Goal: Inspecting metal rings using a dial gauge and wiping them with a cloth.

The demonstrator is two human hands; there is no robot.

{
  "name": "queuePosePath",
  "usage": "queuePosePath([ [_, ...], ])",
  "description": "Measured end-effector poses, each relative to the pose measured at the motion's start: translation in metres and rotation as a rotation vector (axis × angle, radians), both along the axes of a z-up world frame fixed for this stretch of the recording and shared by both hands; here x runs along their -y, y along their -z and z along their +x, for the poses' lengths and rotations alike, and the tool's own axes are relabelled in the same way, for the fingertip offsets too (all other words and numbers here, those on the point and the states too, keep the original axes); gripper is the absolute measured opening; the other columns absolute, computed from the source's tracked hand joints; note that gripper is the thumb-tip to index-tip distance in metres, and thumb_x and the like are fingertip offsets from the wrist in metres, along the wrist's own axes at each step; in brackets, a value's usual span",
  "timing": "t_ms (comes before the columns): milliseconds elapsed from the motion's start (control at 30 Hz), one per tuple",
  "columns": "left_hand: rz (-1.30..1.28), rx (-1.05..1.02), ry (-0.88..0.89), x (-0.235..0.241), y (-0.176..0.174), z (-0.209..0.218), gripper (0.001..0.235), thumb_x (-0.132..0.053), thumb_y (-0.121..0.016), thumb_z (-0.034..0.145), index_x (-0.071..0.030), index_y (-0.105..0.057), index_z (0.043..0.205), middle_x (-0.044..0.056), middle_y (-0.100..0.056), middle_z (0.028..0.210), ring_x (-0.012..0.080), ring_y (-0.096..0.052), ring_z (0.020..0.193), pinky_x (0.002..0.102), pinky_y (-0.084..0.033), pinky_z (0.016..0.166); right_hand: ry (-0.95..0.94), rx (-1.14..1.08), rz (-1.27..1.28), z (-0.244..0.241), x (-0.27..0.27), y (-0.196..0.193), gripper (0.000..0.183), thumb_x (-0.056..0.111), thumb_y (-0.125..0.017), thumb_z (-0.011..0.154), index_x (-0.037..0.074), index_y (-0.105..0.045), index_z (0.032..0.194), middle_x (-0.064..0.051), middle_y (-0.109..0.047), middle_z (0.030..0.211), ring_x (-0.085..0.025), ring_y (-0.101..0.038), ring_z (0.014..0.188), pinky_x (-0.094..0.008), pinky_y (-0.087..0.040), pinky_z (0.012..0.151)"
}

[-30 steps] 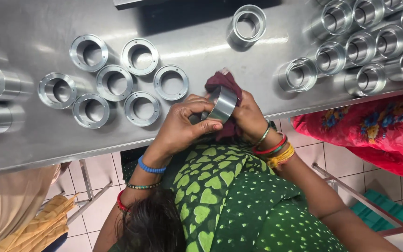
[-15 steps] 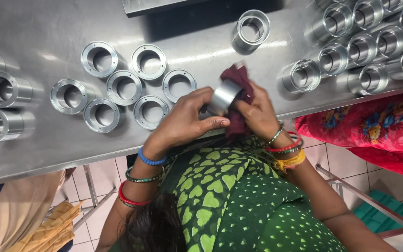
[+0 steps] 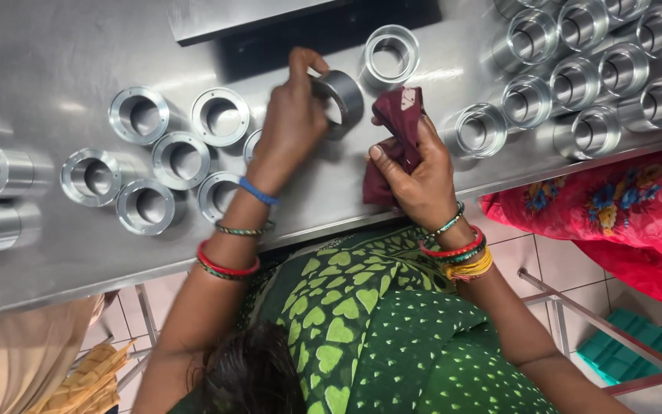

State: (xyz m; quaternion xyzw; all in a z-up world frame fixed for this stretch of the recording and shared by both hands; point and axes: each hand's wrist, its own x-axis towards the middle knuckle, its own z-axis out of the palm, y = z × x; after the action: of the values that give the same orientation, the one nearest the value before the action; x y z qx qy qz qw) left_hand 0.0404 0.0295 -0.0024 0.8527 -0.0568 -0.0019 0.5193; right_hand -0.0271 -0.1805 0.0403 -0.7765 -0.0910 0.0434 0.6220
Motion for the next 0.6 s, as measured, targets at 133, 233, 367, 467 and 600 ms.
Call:
queuePosePath([
  [133, 0.572, 0.149, 0.077, -0.025, -0.017, 0.016, 0.038, 0.009, -0.058, 0.088, -0.007, -0.059, 0.122, 0.016, -0.070, 0.104, 0.0385, -0.067, 0.098, 0.050, -0.051, 0.078, 0.039, -0.035, 0.020, -0.003, 0.028, 0.016, 0.036, 0.002, -0.068, 0.099, -0.001, -0.058, 0.133, -0.005, -0.065, 0.124, -0.010, -0.070, 0.093, -0.025, -0.058, 0.084],
  [233, 0.806, 0.248, 0.112, -0.023, -0.025, 0.016, 0.032, 0.007, -0.064, 0.082, -0.007, -0.070, 0.110, 0.014, -0.069, 0.115, 0.0383, -0.058, 0.116, 0.052, -0.047, 0.088, 0.065, -0.128, 0.063, -0.009, 0.050, 0.039, 0.032, 0.003, -0.068, 0.099, -0.001, -0.060, 0.130, -0.004, -0.069, 0.118, -0.010, -0.069, 0.091, -0.026, -0.058, 0.083],
  [367, 0.778, 0.365, 0.107, 0.024, -0.001, 0.025, 0.027, -0.003, -0.069, 0.082, -0.005, -0.072, 0.109, 0.015, -0.065, 0.126, 0.0390, -0.051, 0.127, 0.055, -0.044, 0.091, 0.071, -0.227, 0.160, -0.008, 0.049, 0.040, 0.033, 0.004, -0.068, 0.098, -0.001, -0.060, 0.130, -0.003, -0.071, 0.115, -0.009, -0.069, 0.090, -0.026, -0.061, 0.082],
  [467, 0.608, 0.641, 0.153, 0.063, 0.019, 0.023, 0.059, 0.003, -0.064, 0.068, 0.000, -0.070, 0.126, 0.016, -0.061, 0.134, 0.0373, -0.049, 0.131, 0.052, -0.044, 0.099, 0.051, -0.195, 0.106, -0.003, 0.042, 0.026, 0.034, 0.005, -0.069, 0.098, 0.000, -0.061, 0.131, -0.003, -0.071, 0.117, -0.008, -0.067, 0.095, -0.026, -0.058, 0.085],
  [600, 0.580, 0.277, 0.249, 0.064, -0.016, 0.007, 0.027, -0.007, -0.075, 0.084, -0.003, -0.072, 0.110, 0.013, -0.065, 0.123, 0.0347, -0.050, 0.131, 0.054, -0.045, 0.100, 0.093, 0.088, -0.215, 0.006, 0.041, 0.006, 0.031, 0.005, -0.073, 0.099, 0.001, -0.065, 0.128, -0.009, -0.069, 0.120, -0.017, -0.067, 0.105, -0.029, -0.054, 0.091],
])
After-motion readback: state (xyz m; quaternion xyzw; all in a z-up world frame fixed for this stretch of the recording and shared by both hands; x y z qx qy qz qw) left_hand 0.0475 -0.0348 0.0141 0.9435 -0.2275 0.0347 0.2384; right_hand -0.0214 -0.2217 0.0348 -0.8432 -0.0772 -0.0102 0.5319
